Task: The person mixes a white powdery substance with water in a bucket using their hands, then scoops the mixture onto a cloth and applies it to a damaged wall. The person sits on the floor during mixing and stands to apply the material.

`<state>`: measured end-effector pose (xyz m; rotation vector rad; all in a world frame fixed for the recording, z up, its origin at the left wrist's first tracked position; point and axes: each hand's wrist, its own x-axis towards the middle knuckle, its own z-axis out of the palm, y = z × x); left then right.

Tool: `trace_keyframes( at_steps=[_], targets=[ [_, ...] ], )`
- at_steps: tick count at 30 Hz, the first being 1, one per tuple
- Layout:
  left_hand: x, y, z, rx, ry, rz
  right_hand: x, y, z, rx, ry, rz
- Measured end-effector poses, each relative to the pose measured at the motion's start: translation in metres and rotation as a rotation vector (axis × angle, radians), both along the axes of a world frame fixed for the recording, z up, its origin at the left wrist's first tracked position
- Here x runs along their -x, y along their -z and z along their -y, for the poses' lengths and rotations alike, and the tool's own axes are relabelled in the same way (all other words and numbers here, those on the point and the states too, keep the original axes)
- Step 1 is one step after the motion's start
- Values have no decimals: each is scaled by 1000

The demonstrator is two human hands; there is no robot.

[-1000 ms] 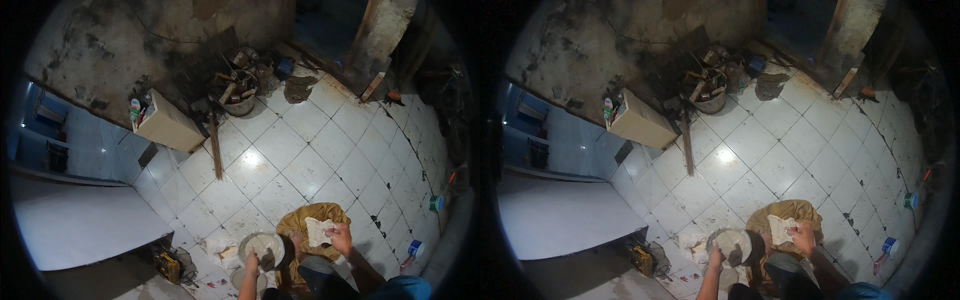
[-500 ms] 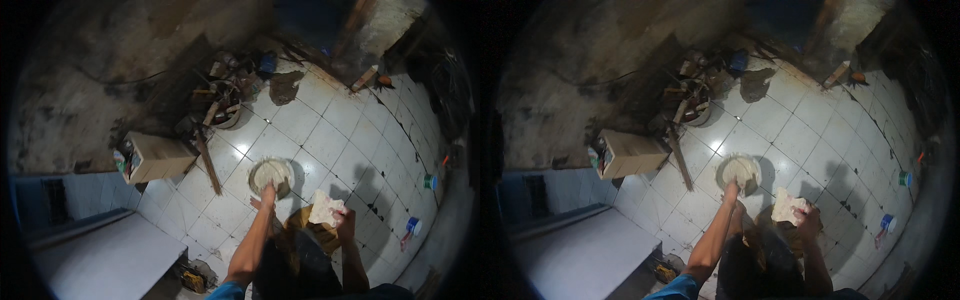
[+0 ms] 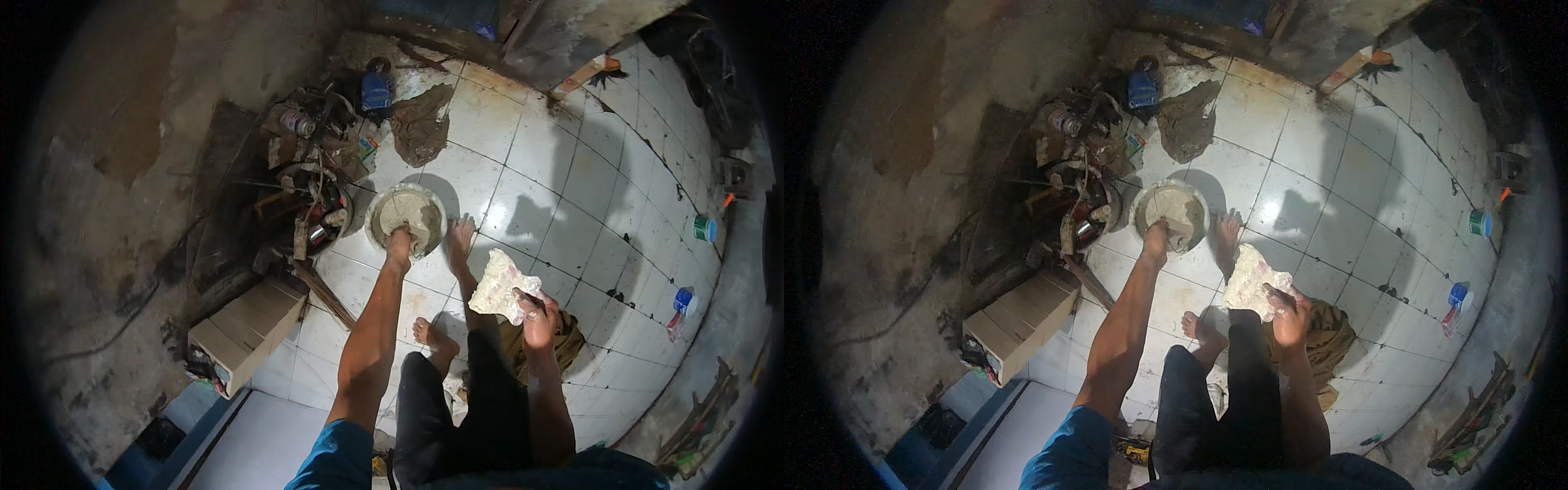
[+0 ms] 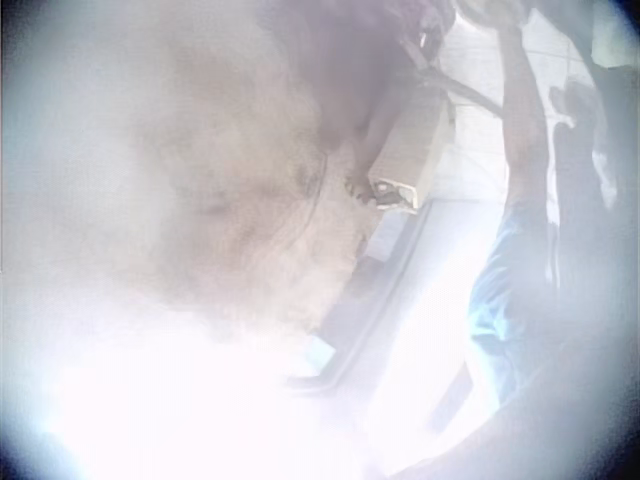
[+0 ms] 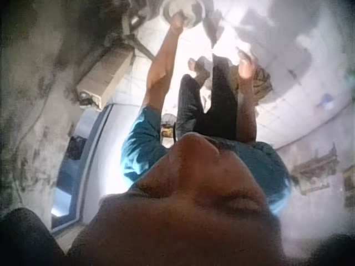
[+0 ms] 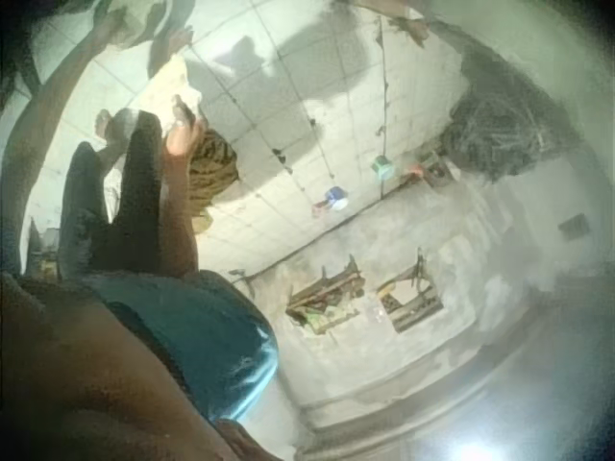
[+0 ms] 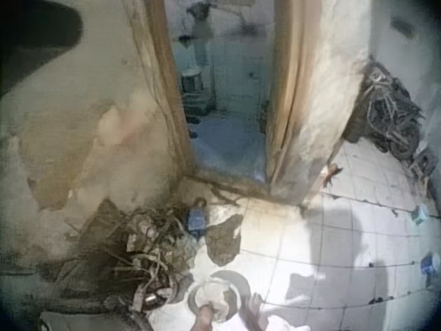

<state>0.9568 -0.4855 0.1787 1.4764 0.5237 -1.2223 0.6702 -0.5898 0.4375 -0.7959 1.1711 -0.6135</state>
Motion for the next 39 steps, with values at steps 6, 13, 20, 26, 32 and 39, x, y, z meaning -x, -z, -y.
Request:
trace_keyframes(
  at_steps=[6, 13, 20, 26, 32, 39],
  targets=[
    [-65, 66, -11, 56, 189, 372, -63, 45, 60, -119, 92, -88],
    [-71, 42, 12, -1220, 585, 1043, -115, 58, 121, -145, -142, -270],
    [-43, 108, 29, -912, 923, 703, -153, 78, 115, -155, -183, -378],
    [-23, 239, 22, -409, -350, -214, -177, 118, 101, -133, -169, -379],
    [-35, 236, 27, -402, -445, -190, -198, 140, 87, -217, -188, -410],
    [-62, 200, -6, -1223, 557, 665, -206, 142, 99, -111, -350, -449]
  ],
)
